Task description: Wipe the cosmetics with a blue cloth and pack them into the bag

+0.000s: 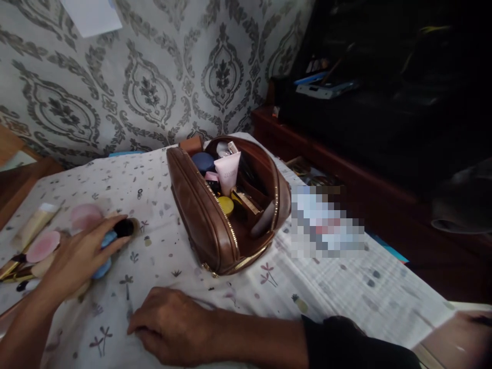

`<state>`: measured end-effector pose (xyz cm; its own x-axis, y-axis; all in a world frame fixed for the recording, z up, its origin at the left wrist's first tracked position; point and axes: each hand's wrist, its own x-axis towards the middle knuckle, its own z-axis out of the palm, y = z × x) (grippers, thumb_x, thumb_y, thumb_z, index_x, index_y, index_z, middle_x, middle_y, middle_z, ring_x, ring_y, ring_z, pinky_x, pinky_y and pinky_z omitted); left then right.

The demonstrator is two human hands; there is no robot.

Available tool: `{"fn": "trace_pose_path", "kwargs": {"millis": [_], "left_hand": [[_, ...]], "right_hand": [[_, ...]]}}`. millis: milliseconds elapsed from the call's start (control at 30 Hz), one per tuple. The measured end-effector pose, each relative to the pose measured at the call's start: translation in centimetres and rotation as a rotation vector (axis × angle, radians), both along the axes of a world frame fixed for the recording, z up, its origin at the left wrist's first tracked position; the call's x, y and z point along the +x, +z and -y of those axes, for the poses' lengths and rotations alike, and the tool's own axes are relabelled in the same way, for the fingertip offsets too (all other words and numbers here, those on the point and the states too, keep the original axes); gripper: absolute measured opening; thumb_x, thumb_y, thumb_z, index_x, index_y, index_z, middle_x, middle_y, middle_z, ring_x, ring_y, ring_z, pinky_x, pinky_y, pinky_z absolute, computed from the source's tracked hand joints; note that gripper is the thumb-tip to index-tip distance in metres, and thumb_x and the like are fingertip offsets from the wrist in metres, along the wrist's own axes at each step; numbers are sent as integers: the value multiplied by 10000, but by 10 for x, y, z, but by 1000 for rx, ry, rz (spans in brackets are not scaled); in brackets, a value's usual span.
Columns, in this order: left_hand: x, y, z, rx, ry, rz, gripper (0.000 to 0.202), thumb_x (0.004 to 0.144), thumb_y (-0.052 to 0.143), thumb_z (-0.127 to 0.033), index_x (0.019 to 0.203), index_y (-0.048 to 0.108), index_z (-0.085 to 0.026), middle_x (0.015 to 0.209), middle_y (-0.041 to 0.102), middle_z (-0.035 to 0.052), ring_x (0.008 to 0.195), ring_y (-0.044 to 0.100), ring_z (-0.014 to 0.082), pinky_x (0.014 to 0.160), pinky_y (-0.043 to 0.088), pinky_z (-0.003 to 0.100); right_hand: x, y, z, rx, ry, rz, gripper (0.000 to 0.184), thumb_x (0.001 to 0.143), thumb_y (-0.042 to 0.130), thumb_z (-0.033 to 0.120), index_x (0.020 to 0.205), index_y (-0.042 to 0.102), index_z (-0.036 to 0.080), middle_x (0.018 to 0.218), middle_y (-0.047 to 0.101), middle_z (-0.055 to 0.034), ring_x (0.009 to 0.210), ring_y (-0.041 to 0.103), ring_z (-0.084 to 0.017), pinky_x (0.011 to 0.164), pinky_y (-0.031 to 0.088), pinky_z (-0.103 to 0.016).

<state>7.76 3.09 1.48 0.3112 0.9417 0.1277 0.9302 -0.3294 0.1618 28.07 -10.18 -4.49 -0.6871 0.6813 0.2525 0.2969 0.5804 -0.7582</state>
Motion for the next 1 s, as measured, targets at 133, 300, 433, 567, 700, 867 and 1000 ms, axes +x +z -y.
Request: {"fn": "trace_pose_path", "kwargs": {"millis": [133, 300, 433, 567, 700, 867, 1000], "left_hand": [[9, 11, 10, -86, -137, 187, 611, 826, 533, -627, 1314, 586, -263, 1250, 692, 61, 1105, 659, 309, 970, 515, 404], [32, 24, 29, -221, -243, 339, 527, 878, 570, -529, 1331, 572, -260, 1355, 635, 51, 1242, 591, 271, 1019, 495, 347], [46, 27, 47, -325, -303, 368, 496, 905, 557, -489, 1341, 572, -251, 1339, 646, 60, 1221, 606, 271, 942, 537, 308], [45, 21, 61, -360, -310, 365, 467, 931, 524, -489, 1314, 580, -227, 1273, 674, 85, 1142, 637, 268, 925, 537, 332], [34, 10, 65, -324, -263, 364, 408, 951, 493, -477, 1234, 605, -206, 1140, 710, 68, 1047, 654, 240, 884, 523, 334], [31, -2, 70, -226, -81, 284, 382, 926, 505, -520, 1080, 657, -205, 884, 728, 34, 762, 657, 210, 700, 490, 314], [36, -10, 75, -88, 56, 111, 404, 935, 474, -557, 1006, 671, -213, 853, 739, 58, 761, 671, 241, 686, 455, 323]], "right_hand": [[1, -1, 2, -58, -11, -81, 238, 883, 536, 95, 1051, 704, 92, 974, 752, -104, 967, 652, -188, 978, 476, -270], [1, -1, -1, -466, -272, -503, 324, 894, 574, 250, 1211, 575, 187, 1052, 670, -83, 914, 645, -183, 827, 540, -316], [2, 1, -10, -781, -348, -870, 475, 895, 596, 444, 1292, 424, 247, 1185, 582, -93, 932, 651, -197, 694, 559, -305], [1, -1, -14, -780, -324, -887, 482, 884, 608, 516, 1256, 442, 259, 1200, 591, -85, 922, 663, -202, 708, 563, -327], [-1, -6, -15, -789, -281, -855, 493, 862, 650, 445, 1263, 448, 241, 1005, 591, -44, 837, 667, -184, 686, 557, -324], [-4, -14, -18, -796, -256, -837, 431, 858, 642, 334, 1243, 475, 236, 963, 551, -5, 771, 666, -133, 649, 543, -272], [-5, -18, -19, -755, -272, -810, 476, 863, 611, 279, 1303, 437, 240, 1006, 545, -12, 774, 680, -127, 626, 541, -257]]}}
